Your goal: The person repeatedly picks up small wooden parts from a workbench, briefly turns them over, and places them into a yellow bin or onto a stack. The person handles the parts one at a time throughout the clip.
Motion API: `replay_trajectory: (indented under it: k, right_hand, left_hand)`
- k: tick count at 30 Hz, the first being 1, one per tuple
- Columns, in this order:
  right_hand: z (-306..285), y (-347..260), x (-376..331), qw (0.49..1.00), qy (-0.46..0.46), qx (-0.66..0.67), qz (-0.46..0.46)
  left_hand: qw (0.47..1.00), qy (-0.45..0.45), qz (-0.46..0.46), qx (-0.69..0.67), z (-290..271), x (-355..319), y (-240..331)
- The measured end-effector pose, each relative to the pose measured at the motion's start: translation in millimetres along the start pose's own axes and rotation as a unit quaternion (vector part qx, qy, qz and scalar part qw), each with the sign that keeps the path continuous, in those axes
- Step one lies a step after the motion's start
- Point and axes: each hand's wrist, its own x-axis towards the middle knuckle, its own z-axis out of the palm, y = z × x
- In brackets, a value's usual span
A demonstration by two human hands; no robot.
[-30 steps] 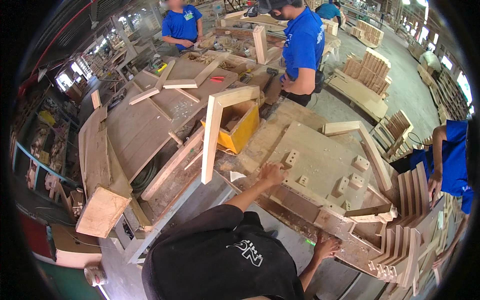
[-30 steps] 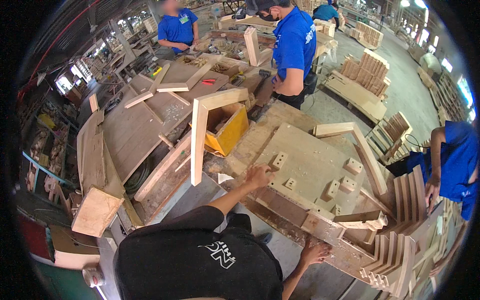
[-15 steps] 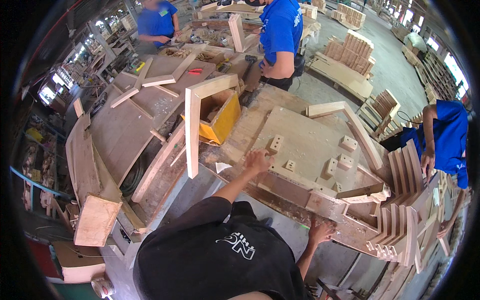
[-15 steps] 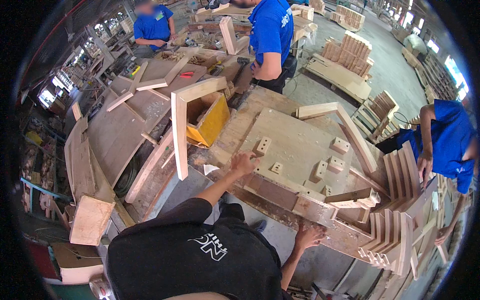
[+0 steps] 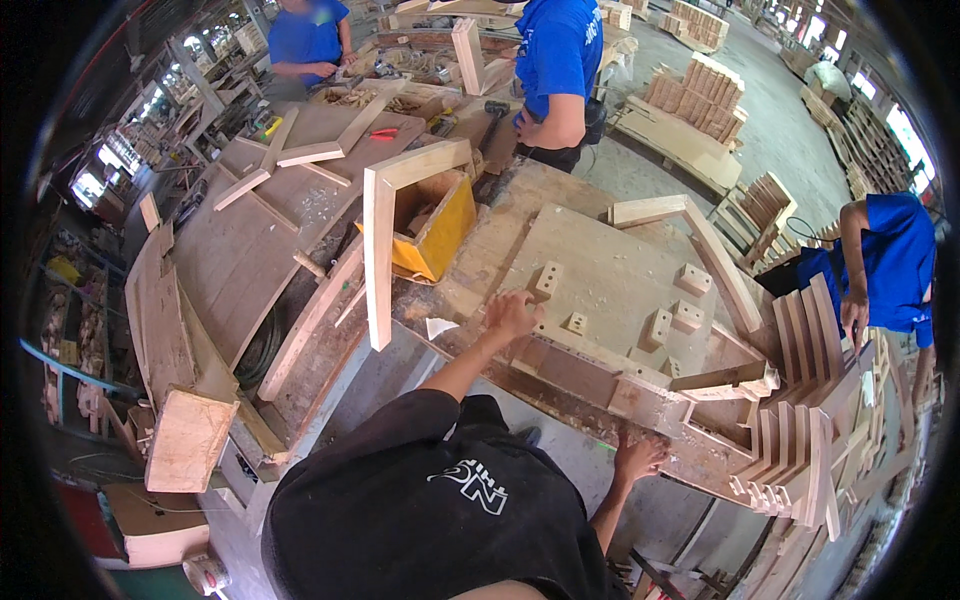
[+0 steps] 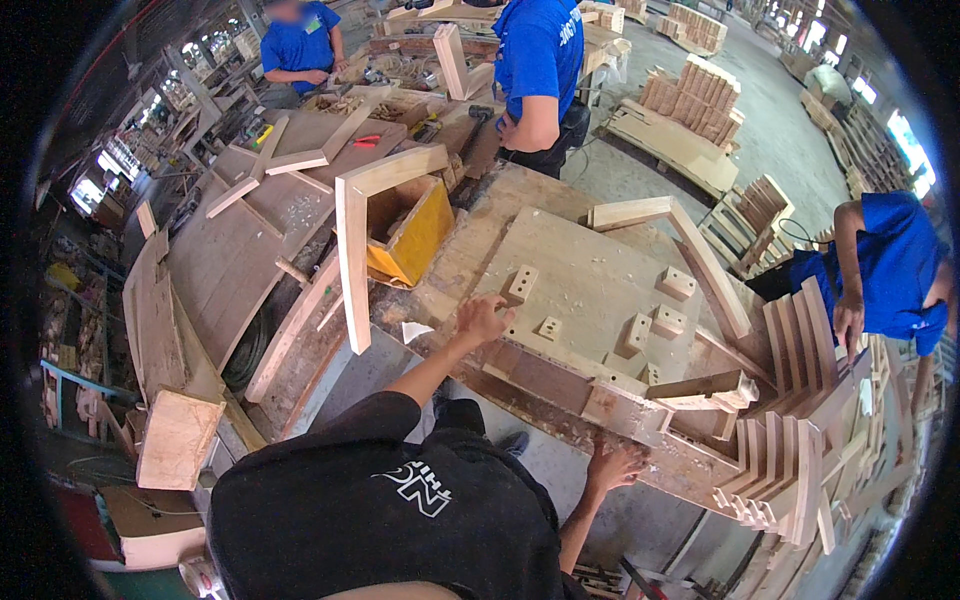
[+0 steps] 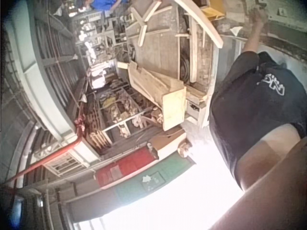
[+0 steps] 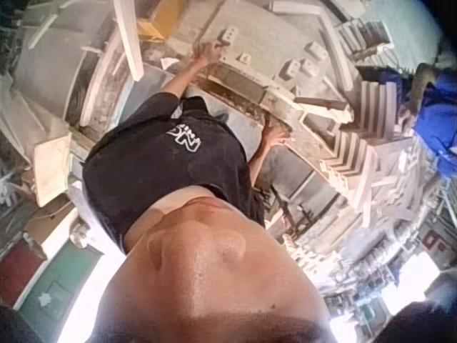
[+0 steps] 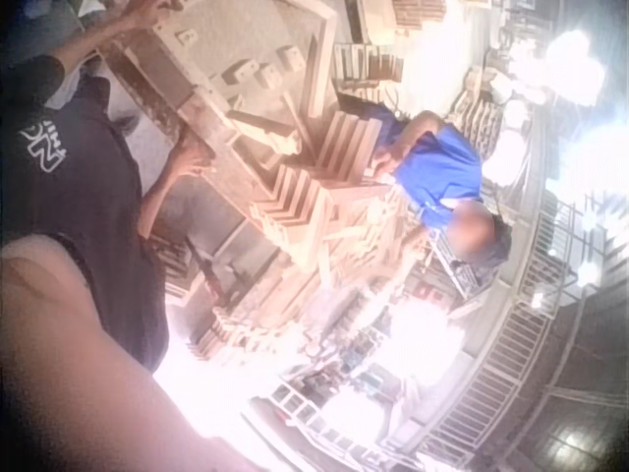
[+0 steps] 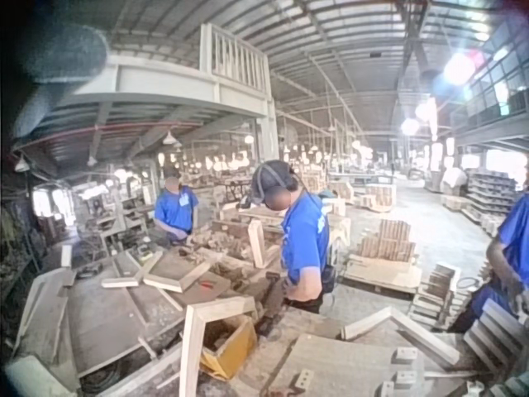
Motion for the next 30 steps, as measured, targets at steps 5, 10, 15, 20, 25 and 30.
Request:
replay_trajectory:
  k: [5,10,15,20,25,30]
  right_hand:
    - [-3.0,-1.8,-1.0,1.0,0.007,0.005,0.007]
    - [0.7,1.3,1.8,1.0,0.009,0.006,0.01]
    - [4.6,0.1,4.5,0.999,-0.009,-0.03,0.004]
    - [2.6,2.4,3.7,1.0,-0.005,0.01,0.003]
    - [-2.5,0.1,1.4,1.0,-0.025,0.006,0.01]
    - [-0.7,0.6,1.2,1.0,-0.011,0.019,-0.001]
  left_hand:
    - [1.0,0.005,0.005,0.005,-2.6,-0.9,3.5]
    - [1.0,-0.001,0.002,0.002,-0.5,0.0,4.6]
    - [1.0,0.022,0.012,-0.011,4.5,1.3,-3.4]
    - [1.0,0.009,-0.005,-0.013,4.7,0.9,0.7]
    - [1.0,0.012,0.013,-0.003,2.0,1.0,1.0]
    - [1.0,0.007,0.016,0.004,1.0,1.9,1.8]
